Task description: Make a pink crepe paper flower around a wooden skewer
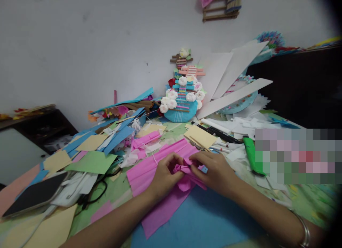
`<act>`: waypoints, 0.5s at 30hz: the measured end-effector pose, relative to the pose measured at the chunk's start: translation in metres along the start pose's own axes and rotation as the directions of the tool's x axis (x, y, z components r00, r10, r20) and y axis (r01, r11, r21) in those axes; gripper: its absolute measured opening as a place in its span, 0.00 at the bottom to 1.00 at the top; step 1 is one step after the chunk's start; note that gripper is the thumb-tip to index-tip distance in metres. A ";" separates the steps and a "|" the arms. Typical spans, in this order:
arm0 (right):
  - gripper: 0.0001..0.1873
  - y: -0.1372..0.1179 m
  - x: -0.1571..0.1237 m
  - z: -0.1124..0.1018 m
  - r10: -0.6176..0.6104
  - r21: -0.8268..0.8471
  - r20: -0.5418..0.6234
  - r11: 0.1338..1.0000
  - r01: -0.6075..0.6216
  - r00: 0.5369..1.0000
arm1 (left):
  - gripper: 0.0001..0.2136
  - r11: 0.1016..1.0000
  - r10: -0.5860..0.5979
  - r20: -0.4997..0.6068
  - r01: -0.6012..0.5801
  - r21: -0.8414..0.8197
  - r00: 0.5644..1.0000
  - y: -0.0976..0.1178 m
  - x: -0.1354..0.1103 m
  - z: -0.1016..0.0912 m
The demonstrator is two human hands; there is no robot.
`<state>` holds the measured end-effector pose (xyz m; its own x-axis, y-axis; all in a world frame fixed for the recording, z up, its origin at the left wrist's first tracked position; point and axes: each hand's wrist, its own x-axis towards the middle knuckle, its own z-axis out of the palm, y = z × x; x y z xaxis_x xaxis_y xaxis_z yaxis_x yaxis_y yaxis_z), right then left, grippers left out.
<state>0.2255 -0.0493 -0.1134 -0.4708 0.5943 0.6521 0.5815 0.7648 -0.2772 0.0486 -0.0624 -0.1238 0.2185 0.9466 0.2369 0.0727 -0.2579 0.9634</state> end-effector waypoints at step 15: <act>0.13 -0.014 0.001 -0.009 -0.048 0.034 0.171 0.999 0.043 0.984 | 0.07 0.999 -0.047 -0.116 0.044 -0.033 0.992 -0.001 0.005 -0.002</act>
<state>0.2228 -0.0615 -0.1022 -0.6048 0.5905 0.5344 0.5380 0.7977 -0.2725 0.0479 -0.0571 -0.1236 0.1002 0.9738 0.2042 0.0499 -0.2099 0.9765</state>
